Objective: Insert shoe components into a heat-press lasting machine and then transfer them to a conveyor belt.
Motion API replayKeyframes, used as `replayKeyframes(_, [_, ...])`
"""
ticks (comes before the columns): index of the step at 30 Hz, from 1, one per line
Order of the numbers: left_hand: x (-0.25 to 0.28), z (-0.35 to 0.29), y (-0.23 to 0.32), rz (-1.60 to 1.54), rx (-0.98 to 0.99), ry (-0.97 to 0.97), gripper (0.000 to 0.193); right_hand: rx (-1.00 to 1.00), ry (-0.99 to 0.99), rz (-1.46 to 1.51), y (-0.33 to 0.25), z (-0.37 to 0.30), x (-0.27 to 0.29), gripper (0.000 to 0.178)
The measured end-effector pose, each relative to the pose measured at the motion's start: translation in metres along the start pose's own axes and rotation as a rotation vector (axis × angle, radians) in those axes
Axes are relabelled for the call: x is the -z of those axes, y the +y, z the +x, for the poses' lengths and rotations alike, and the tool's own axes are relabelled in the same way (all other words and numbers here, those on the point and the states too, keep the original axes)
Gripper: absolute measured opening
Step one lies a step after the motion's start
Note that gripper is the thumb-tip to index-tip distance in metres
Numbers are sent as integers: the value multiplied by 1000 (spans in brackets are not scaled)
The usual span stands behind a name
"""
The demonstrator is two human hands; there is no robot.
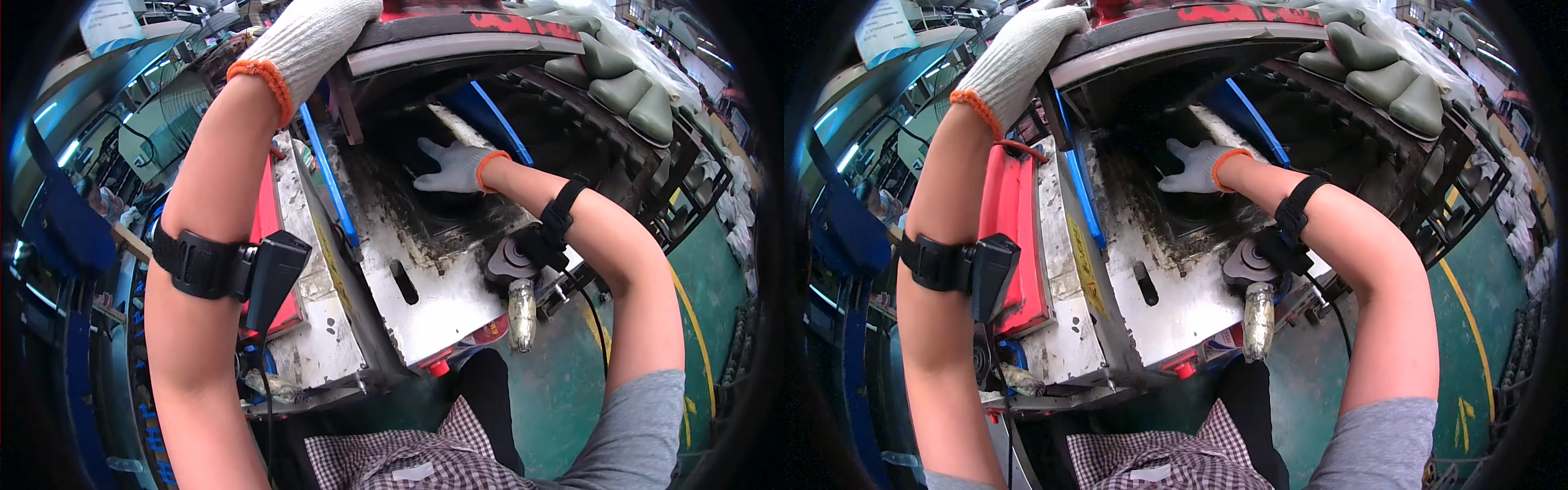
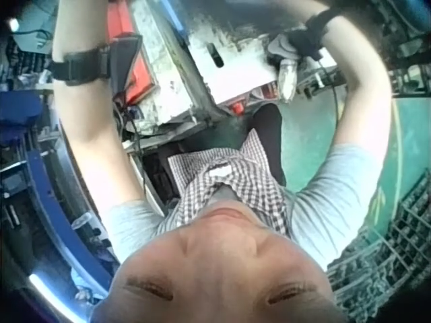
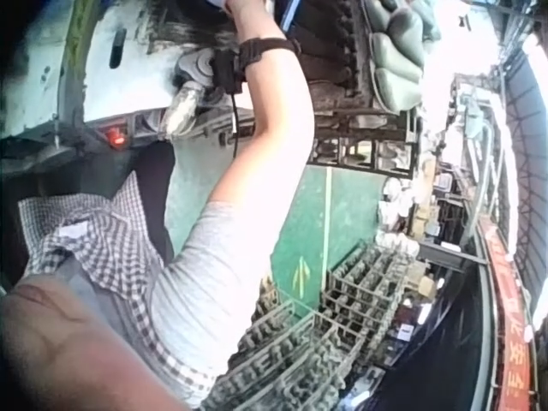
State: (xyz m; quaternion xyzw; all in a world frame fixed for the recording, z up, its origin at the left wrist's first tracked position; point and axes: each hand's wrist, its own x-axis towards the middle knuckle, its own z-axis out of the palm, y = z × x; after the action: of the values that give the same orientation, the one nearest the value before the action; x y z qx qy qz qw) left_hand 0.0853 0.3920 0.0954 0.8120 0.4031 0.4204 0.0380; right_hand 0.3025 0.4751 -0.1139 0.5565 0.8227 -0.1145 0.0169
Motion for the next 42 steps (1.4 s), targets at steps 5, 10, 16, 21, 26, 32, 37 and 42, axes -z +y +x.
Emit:
replayKeyframes(5, [-11, -17, 8, -247, 43, -71, 56, 21, 3, -13, -4, -46, 25, 114])
replayKeyframes(10, [-59, -66, -4, -240, 77, 80, 66, 265, 316, -10, -20, -174, 21, 62])
replayKeyframes(16, [-125, -152, -5, 15, 210, 169, 70, 554, 721, 146, -51, -264, -56, 30])
replayKeyframes(21, [-178, -206, -21, 379, 226, 149, 76, 499, 752, -15, -54, -270, -85, 34])
replayKeyframes(26, [-197, -227, -29, 486, 184, 136, 78, 632, 978, -374, -25, -273, -81, 40])
replayKeyframes(32, [-205, -226, -28, 453, 155, 184, 78, 279, 1317, -252, 59, -266, -85, 31])
replayKeyframes(37, [-195, -228, -29, 505, 264, 87, 82, 204, 1271, -81, 19, -232, -44, 38])
replayKeyframes(42, [-132, -235, 8, 226, 372, -250, 87, 336, 1112, 16, -38, -174, -29, 19])
